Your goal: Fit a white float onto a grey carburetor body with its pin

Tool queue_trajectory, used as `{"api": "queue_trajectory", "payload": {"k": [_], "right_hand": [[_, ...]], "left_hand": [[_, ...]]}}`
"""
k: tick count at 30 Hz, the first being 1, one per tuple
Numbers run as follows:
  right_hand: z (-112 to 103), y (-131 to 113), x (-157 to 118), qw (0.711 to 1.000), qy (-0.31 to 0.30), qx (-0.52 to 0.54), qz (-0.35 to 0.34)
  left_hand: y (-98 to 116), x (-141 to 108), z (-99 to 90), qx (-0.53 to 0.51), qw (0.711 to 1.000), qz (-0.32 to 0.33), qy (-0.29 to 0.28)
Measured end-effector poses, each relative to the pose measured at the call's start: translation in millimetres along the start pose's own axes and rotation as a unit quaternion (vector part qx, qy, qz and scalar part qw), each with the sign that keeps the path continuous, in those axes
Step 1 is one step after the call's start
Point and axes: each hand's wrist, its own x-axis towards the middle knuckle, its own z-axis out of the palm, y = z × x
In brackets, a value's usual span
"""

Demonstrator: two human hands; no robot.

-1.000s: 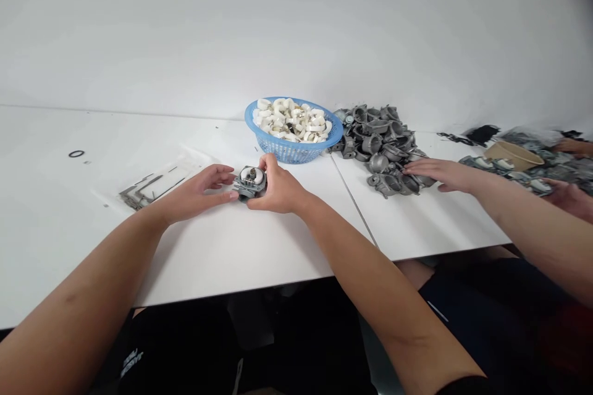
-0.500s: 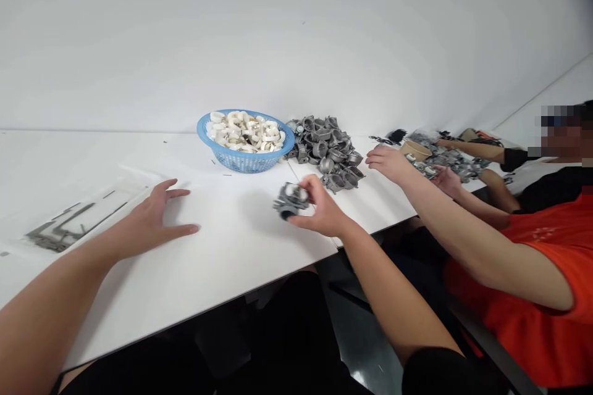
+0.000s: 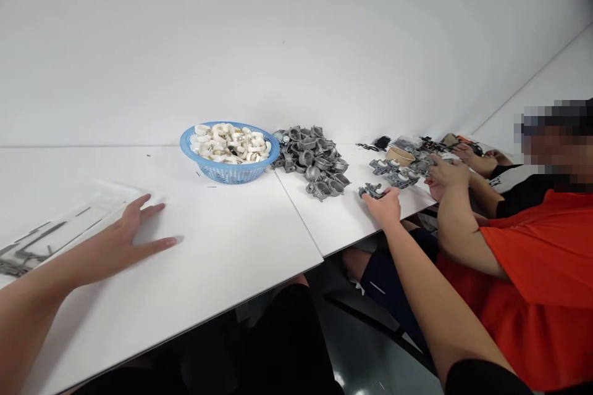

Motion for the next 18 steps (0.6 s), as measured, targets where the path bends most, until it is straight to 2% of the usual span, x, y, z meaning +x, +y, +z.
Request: {"api": "queue_trajectory", "payload": {"k": [5,9,12,16,18], "right_hand": [[35,-10,32,0.996,0.042,-0.008,0.072],[52,-10,48,0.994,0.063,-0.013,0.093],[60,-10,54,0.99,0.084,-0.031,0.107],[63,-9,57,0.987,0.097,-0.027,0.125],[61,-7,55,0.989,0.095,-0.013,0.115]], "left_hand": [[-20,15,-4.7,0.014,0.996,0.019,-0.085],[-28,21,-4.6,0.031,0.998,0.015,-0.06],[-29,22,-5.4,0.069,0.995,0.016,-0.074],[-28,23,-7.0,0.07,0.994,0.029,-0.084],[-26,23,-6.7,0.063,0.995,0.022,-0.071]]}}
